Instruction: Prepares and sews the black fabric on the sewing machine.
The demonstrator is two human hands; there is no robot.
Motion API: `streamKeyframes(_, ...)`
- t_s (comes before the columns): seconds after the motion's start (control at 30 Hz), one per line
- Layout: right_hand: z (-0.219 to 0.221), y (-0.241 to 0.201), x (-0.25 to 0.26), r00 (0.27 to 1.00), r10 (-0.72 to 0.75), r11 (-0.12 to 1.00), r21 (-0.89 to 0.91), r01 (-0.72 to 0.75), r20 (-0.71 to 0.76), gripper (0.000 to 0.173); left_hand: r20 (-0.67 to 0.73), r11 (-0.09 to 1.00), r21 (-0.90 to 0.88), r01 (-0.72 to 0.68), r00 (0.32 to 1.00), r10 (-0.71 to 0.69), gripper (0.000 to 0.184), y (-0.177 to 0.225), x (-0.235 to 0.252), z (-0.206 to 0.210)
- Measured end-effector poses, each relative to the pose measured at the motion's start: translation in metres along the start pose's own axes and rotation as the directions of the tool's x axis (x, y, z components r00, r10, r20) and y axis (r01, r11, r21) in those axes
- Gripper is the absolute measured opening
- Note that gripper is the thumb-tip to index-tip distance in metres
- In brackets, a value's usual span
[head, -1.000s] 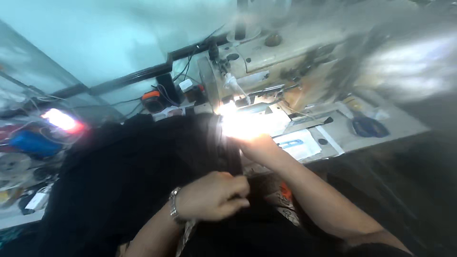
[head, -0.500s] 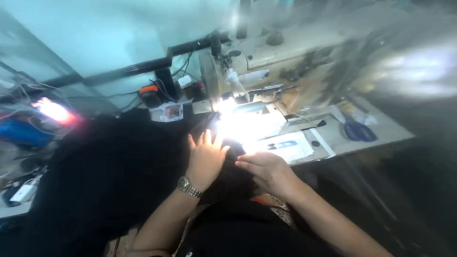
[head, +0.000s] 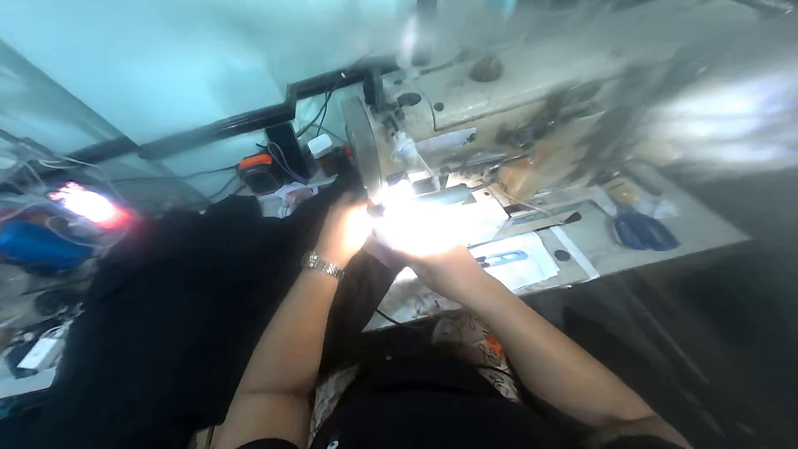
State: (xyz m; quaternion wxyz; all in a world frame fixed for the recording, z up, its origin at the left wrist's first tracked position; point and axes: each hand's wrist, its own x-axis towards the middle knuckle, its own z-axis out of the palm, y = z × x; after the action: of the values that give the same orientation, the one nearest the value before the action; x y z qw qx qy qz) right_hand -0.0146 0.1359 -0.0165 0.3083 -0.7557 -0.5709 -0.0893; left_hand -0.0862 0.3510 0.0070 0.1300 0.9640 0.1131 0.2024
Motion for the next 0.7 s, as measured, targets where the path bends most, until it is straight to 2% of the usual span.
streamKeyframes(0.1, 0.010, 0.003, 0.008, 0.996, 0.048, 0.999, 0.019, -0.046, -0.079, 0.023, -0.124, 0.998, -0.060, -0.035, 0.992, 0.027, 0.019, -0.021, 0.009, 0.010)
streamKeyframes(0.2, 0.012, 0.003, 0.009, 0.993, 0.050, 0.999, 0.027, -0.047, -0.106, 0.020, -0.260, 0.988, -0.071, -0.139, 0.959, 0.116, 0.030, -0.029, -0.002, 0.008)
streamKeyframes(0.3, 0.009, 0.003, 0.007, 0.994, 0.092, 0.995, 0.054, -0.088, -0.063, 0.021, -0.248, 0.969, 0.007, -0.246, 0.938, 0.240, 0.041, -0.019, -0.034, -0.008)
streamKeyframes(0.37, 0.002, 0.002, 0.009, 0.990, 0.138, 0.986, 0.086, -0.139, 0.026, 0.024, -0.182, 0.962, -0.089, -0.259, 0.953, 0.240, 0.050, 0.011, -0.066, -0.033)
streamKeyframes(0.4, 0.001, 0.003, 0.009, 0.990, 0.131, 0.987, 0.084, -0.134, 0.044, 0.024, -0.071, 0.944, -0.207, -0.258, 0.966, 0.249, 0.050, 0.034, -0.084, -0.050)
streamKeyframes(0.43, 0.003, 0.004, 0.006, 0.997, 0.081, 0.994, 0.079, -0.081, 0.009, 0.023, 0.087, 0.899, -0.351, -0.263, 0.946, 0.311, 0.046, 0.055, -0.101, -0.064)
streamKeyframes(0.5, 0.005, 0.003, -0.006, 0.999, -0.045, 0.996, 0.075, 0.047, -0.031, 0.024, 0.316, 0.774, -0.576, -0.264, 0.801, 0.508, 0.038, 0.081, -0.118, -0.078)
streamKeyframes(0.53, 0.004, -0.001, -0.015, 0.997, -0.079, 0.993, 0.082, 0.081, -0.025, 0.023, 0.361, 0.757, -0.604, -0.248, 0.762, 0.538, 0.036, 0.085, -0.120, -0.079)
streamKeyframes(0.57, 0.002, -0.007, -0.026, 0.996, -0.093, 0.991, 0.098, 0.093, -0.007, 0.022, 0.371, 0.772, -0.589, -0.241, 0.767, 0.523, 0.035, 0.083, -0.120, -0.078)
streamKeyframes(0.6, 0.000, -0.014, -0.040, 0.995, -0.092, 0.989, 0.115, 0.089, 0.024, 0.020, 0.355, 0.805, -0.544, -0.239, 0.803, 0.478, 0.034, 0.079, -0.118, -0.076)
streamKeyframes(0.7, -0.007, -0.029, -0.074, 0.994, -0.086, 0.986, 0.151, 0.074, 0.073, 0.019, 0.220, 0.959, -0.225, -0.174, 0.949, 0.224, 0.042, 0.069, -0.106, -0.052)
